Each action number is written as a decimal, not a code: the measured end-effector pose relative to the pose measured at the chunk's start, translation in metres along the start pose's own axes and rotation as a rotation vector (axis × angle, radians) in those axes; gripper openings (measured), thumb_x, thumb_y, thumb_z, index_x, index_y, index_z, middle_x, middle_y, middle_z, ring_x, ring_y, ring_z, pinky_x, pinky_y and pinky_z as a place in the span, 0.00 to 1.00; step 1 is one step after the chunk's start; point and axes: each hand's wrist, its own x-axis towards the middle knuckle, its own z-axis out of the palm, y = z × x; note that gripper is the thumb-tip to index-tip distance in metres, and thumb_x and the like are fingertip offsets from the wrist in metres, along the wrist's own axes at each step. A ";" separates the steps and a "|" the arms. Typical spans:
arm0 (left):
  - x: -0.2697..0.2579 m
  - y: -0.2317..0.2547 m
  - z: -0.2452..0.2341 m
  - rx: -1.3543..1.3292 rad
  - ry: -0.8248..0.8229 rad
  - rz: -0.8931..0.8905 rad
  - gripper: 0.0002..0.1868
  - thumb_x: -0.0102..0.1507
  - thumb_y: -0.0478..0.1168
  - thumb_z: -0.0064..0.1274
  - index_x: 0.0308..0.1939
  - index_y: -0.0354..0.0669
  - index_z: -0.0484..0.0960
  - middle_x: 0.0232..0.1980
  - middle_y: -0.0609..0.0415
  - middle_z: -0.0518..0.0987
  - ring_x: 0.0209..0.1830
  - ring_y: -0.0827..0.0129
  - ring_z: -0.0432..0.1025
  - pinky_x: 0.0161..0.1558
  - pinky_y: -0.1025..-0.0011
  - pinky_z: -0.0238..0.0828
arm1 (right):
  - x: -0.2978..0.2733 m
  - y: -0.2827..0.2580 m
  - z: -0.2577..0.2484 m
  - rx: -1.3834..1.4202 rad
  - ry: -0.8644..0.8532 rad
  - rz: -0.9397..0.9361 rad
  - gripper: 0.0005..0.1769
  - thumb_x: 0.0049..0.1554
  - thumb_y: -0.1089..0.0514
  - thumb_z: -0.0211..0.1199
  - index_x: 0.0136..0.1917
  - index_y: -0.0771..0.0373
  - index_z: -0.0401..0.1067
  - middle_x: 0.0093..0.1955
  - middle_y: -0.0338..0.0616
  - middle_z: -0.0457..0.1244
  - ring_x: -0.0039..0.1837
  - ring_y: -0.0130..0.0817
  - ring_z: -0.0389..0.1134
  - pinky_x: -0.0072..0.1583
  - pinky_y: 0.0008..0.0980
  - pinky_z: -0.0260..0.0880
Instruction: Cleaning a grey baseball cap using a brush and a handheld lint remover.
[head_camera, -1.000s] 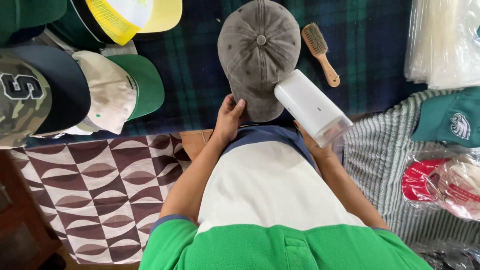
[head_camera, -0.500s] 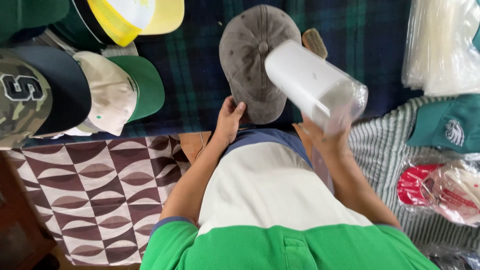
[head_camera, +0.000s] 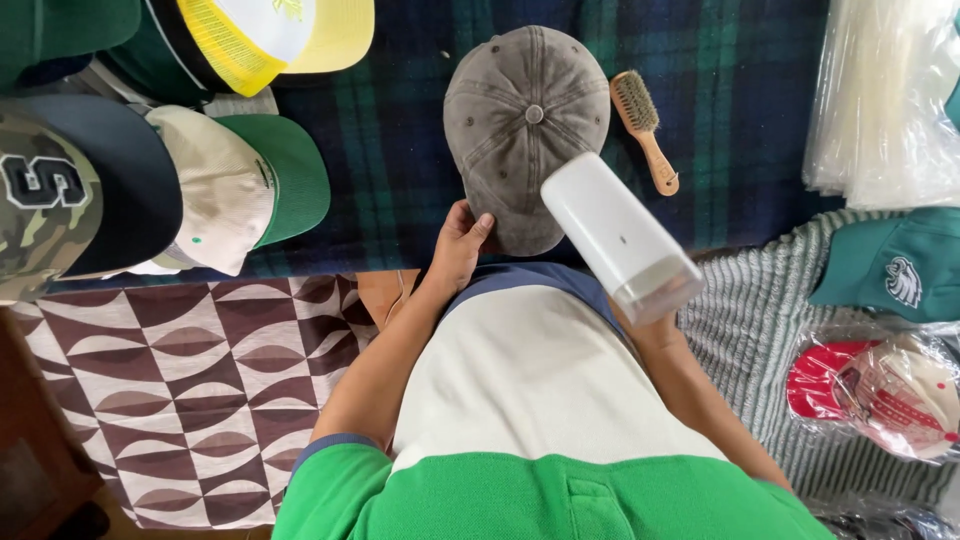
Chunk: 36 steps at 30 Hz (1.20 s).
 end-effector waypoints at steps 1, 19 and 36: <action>0.003 -0.004 0.000 0.002 -0.002 -0.001 0.15 0.69 0.40 0.57 0.59 0.45 0.75 0.47 0.51 0.79 0.49 0.64 0.77 0.50 0.58 0.81 | 0.002 0.005 -0.006 -0.001 0.002 0.002 0.31 0.58 0.50 0.77 0.63 0.72 0.69 0.49 0.53 0.62 0.48 0.63 0.70 0.45 0.51 0.73; -0.002 0.014 -0.003 0.062 -0.054 -0.003 0.15 0.70 0.42 0.57 0.57 0.44 0.75 0.44 0.52 0.81 0.46 0.67 0.78 0.49 0.60 0.80 | -0.029 0.028 0.004 0.096 -0.107 0.127 0.32 0.50 0.42 0.83 0.54 0.64 0.72 0.42 0.46 0.64 0.44 0.58 0.71 0.40 0.46 0.72; -0.005 0.066 -0.003 0.323 -0.055 -0.199 0.13 0.63 0.43 0.67 0.47 0.45 0.81 0.34 0.58 0.80 0.35 0.73 0.72 0.38 0.74 0.73 | 0.084 0.106 -0.022 0.605 -0.306 0.612 0.17 0.73 0.54 0.62 0.63 0.69 0.64 0.26 0.51 0.61 0.29 0.46 0.69 0.33 0.41 0.72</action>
